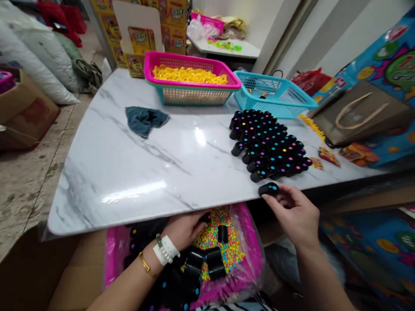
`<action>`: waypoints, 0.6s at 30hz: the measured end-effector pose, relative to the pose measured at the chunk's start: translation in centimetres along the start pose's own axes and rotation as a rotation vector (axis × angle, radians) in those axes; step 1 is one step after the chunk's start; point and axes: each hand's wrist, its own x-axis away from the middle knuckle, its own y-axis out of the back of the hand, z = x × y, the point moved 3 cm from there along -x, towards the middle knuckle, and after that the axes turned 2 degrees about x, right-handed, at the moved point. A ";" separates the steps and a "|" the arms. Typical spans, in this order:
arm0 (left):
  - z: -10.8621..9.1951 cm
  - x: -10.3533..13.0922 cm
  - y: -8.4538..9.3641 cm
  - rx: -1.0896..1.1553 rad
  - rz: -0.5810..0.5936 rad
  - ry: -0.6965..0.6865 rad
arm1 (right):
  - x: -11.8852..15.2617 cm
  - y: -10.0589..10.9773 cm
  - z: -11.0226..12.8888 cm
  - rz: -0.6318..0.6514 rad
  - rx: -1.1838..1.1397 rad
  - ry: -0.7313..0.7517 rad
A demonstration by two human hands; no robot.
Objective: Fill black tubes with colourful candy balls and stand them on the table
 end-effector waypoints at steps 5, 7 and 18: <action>-0.8 0.1 0.1 0.069 0.035 -0.053 | -1.5 -0.9 0.0 0.027 0.120 0.033; -1.6 0.2 0.3 0.123 0.045 -0.096 | -1.4 -1.3 0.1 -0.019 0.122 0.026; -5.0 -0.5 2.5 0.293 -0.066 -0.214 | -1.9 -2.2 -0.4 -0.099 0.137 0.087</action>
